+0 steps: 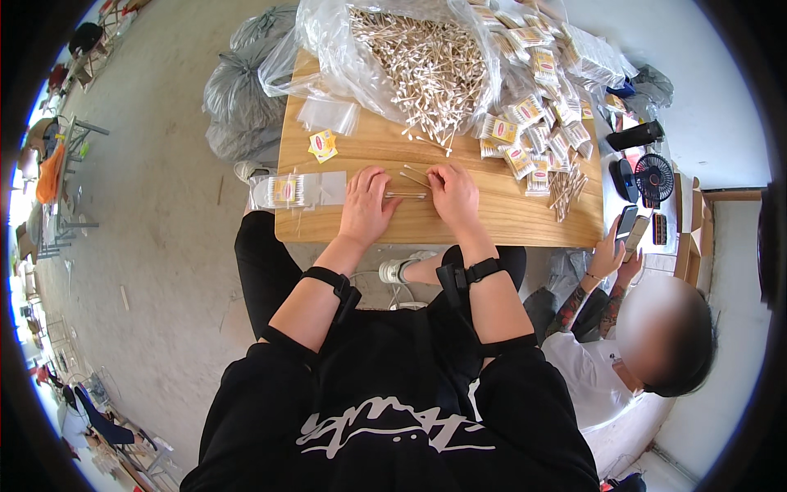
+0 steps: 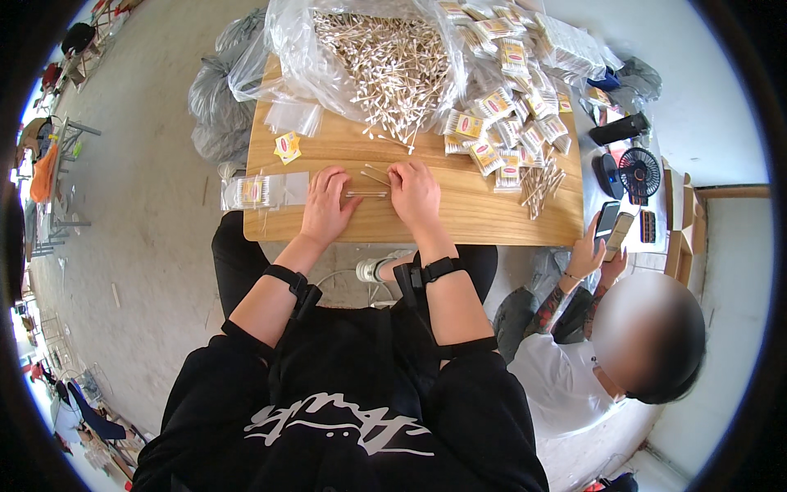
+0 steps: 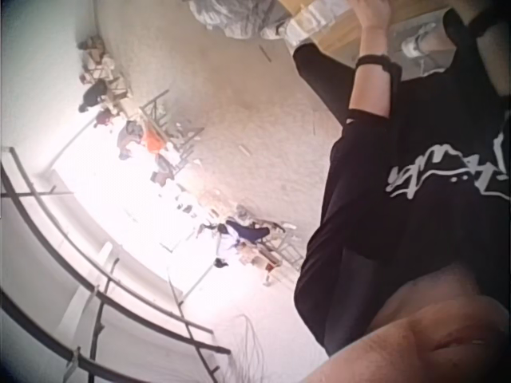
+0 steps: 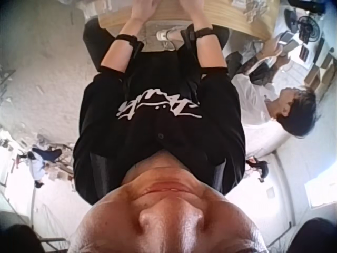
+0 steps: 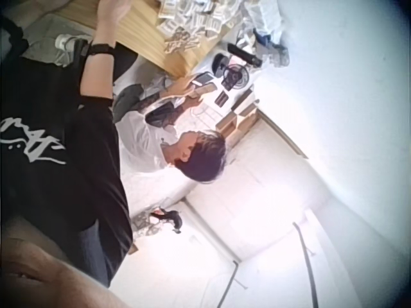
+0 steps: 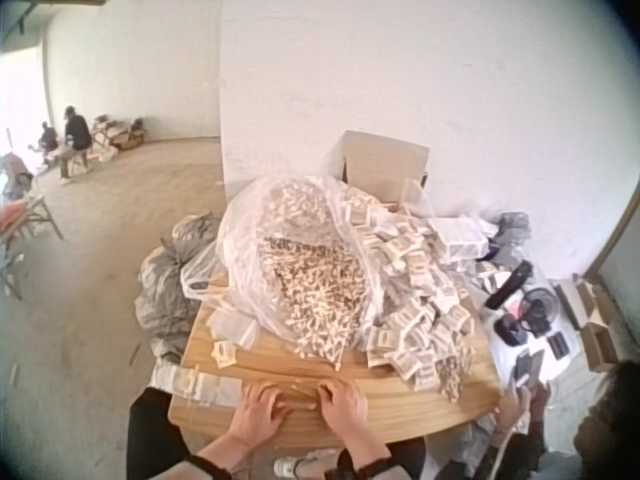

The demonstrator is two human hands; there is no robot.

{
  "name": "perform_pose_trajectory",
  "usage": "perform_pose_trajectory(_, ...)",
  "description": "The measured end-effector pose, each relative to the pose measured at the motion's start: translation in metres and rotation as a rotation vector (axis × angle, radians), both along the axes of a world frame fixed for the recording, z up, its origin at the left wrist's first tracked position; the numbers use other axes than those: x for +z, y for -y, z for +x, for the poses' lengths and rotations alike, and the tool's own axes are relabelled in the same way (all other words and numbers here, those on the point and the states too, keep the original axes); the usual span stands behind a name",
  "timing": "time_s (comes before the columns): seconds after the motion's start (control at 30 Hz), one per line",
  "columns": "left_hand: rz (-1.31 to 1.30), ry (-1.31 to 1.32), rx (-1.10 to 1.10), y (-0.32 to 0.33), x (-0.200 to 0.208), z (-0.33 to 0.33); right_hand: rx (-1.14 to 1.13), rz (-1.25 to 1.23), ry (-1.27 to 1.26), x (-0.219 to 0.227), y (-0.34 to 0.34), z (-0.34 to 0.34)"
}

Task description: The recorder is counting and placing cotton swabs into small plastic bags.

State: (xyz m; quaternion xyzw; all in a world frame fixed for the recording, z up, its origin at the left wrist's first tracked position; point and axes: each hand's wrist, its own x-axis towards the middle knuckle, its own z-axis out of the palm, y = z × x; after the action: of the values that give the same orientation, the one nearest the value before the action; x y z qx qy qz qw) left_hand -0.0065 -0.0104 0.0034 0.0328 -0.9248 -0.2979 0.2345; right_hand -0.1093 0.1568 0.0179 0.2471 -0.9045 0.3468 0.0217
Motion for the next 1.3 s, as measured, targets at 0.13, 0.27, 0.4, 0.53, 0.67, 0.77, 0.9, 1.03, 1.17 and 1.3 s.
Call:
perform_pose_trajectory(0.13,0.010,0.039,0.008,-0.001,0.003,0.001,0.035,-0.014,-0.104,0.002,-0.001,0.003)
perform_pose_trajectory(0.27,0.016,0.069,0.004,-0.003,0.006,-0.001,0.130,-0.037,-0.151,-0.003,-0.002,0.008)
perform_pose_trajectory(0.4,-0.051,0.044,-0.030,0.000,0.005,0.000,0.200,-0.149,-0.052,-0.005,0.006,0.008)
perform_pose_trajectory(0.53,-0.093,0.064,-0.054,0.001,0.005,0.001,-0.131,-0.123,-0.062,-0.002,0.011,-0.012)
perform_pose_trajectory(0.67,-0.023,0.101,-0.084,0.000,0.007,0.003,-0.183,-0.031,-0.229,-0.001,0.009,-0.034)
perform_pose_trajectory(0.77,0.003,0.113,-0.093,0.001,0.009,0.002,-0.115,0.049,-0.227,-0.007,0.008,-0.035)
perform_pose_trajectory(0.9,0.005,0.084,-0.042,-0.003,0.012,0.002,-0.063,-0.005,-0.167,-0.004,0.005,-0.010)
perform_pose_trajectory(1.03,-0.025,0.063,-0.056,-0.003,0.014,0.001,0.096,-0.083,-0.037,-0.005,0.002,0.007)
perform_pose_trajectory(1.17,-0.119,0.116,-0.090,-0.003,0.015,0.000,-0.156,-0.037,-0.102,-0.006,0.006,-0.014)
perform_pose_trajectory(1.3,-0.043,0.123,-0.103,0.000,0.015,0.002,-0.304,0.088,-0.110,-0.001,0.022,-0.041)
